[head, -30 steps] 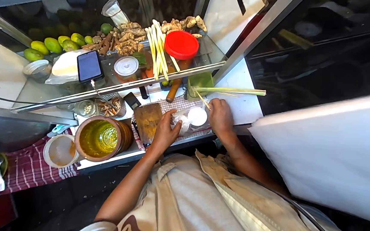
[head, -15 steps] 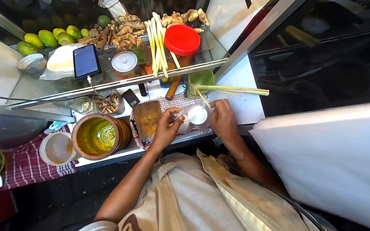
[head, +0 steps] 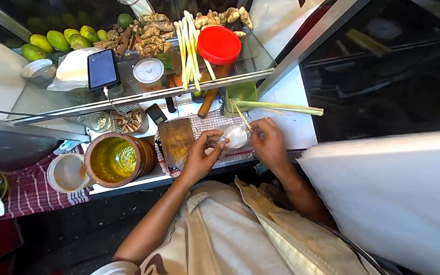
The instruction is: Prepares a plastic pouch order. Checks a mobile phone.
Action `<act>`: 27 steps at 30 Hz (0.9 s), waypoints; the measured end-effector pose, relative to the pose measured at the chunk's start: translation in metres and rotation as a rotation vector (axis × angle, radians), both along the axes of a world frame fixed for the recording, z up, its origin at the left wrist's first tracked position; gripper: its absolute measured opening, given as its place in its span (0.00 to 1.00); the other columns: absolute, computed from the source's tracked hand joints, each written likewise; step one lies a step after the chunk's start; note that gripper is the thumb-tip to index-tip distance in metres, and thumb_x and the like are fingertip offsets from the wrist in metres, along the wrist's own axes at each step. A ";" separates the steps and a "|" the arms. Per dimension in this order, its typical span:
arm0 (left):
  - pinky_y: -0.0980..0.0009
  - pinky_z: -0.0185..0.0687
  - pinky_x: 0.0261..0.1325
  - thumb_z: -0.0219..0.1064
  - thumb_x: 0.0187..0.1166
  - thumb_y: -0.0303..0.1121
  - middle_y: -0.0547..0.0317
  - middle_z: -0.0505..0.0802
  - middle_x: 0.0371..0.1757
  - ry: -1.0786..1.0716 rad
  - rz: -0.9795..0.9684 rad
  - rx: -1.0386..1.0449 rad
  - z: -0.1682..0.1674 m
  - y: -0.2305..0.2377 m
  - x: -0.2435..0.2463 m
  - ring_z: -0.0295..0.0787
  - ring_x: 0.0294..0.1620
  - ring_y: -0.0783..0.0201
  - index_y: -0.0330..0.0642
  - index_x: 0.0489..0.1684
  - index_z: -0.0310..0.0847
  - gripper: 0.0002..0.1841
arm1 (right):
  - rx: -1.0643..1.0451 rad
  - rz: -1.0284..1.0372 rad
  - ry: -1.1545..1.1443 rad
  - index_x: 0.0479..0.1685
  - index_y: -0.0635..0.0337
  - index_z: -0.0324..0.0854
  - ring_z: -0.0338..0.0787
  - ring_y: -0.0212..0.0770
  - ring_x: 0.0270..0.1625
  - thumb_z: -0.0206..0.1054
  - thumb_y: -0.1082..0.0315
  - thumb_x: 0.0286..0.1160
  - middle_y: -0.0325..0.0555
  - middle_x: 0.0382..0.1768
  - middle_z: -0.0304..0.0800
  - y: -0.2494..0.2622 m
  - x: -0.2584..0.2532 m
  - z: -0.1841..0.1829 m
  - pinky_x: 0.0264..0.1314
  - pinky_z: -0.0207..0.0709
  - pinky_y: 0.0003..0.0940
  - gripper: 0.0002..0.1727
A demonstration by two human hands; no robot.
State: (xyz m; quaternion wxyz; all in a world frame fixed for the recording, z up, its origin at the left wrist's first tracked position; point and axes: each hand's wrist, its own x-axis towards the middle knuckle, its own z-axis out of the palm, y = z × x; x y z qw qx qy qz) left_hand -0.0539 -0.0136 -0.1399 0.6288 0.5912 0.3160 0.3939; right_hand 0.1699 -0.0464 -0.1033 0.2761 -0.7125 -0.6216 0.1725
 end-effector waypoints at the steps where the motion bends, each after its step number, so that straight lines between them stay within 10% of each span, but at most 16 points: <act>1: 0.64 0.92 0.51 0.66 0.82 0.24 0.52 0.94 0.56 -0.010 -0.001 0.002 0.002 0.002 0.001 0.94 0.46 0.59 0.40 0.70 0.75 0.19 | 0.027 -0.030 0.036 0.49 0.62 0.86 0.86 0.46 0.44 0.59 0.79 0.76 0.54 0.47 0.84 -0.002 -0.002 0.003 0.43 0.82 0.41 0.11; 13: 0.73 0.88 0.48 0.62 0.83 0.22 0.55 0.93 0.53 -0.179 0.106 0.153 0.048 0.006 -0.014 0.91 0.44 0.68 0.39 0.64 0.76 0.14 | 0.278 0.014 0.261 0.33 0.62 0.84 0.85 0.31 0.47 0.65 0.81 0.64 0.44 0.44 0.86 -0.011 -0.019 0.032 0.46 0.80 0.20 0.06; 27: 0.74 0.90 0.49 0.62 0.84 0.28 0.64 0.92 0.53 -0.049 0.234 0.286 0.082 0.000 -0.116 0.92 0.46 0.69 0.45 0.67 0.75 0.15 | 0.246 0.358 0.554 0.35 0.61 0.84 0.85 0.31 0.45 0.65 0.81 0.63 0.43 0.44 0.84 0.020 -0.095 0.059 0.39 0.82 0.20 0.07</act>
